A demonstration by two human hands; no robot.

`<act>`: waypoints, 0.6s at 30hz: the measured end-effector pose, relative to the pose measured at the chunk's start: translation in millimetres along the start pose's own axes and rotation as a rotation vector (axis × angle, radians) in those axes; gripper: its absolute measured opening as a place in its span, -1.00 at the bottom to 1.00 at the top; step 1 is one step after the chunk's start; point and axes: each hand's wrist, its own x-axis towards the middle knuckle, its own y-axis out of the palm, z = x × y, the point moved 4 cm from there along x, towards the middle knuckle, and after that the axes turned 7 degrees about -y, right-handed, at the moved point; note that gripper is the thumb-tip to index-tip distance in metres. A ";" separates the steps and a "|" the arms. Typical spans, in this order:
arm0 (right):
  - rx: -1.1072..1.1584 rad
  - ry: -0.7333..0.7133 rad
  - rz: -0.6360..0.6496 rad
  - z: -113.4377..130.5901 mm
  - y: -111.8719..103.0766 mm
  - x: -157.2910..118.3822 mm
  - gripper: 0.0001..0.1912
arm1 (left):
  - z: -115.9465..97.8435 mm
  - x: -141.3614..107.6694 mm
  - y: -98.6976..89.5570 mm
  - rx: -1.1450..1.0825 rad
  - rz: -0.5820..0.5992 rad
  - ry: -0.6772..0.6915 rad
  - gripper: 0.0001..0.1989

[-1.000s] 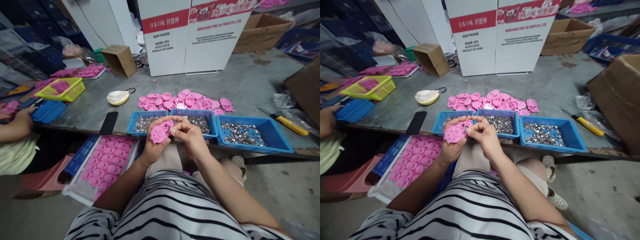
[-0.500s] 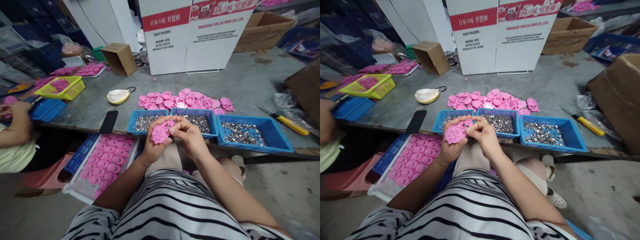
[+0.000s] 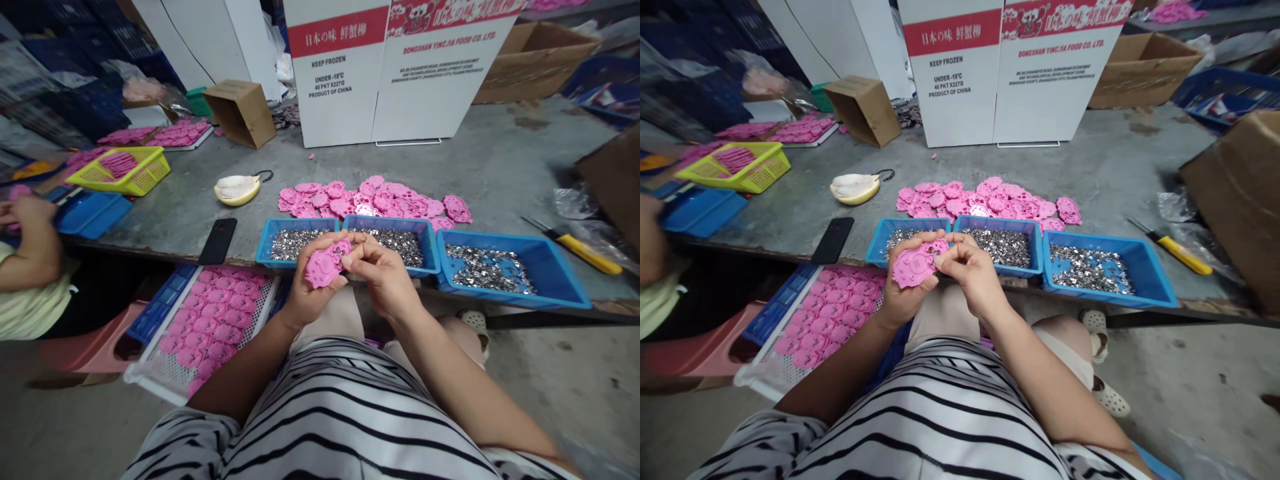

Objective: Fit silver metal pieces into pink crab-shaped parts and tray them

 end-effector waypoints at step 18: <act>0.055 0.000 -0.029 -5.5 5.2 1.6 -0.76 | -0.1 3.3 -3.0 0.080 0.016 0.108 -0.46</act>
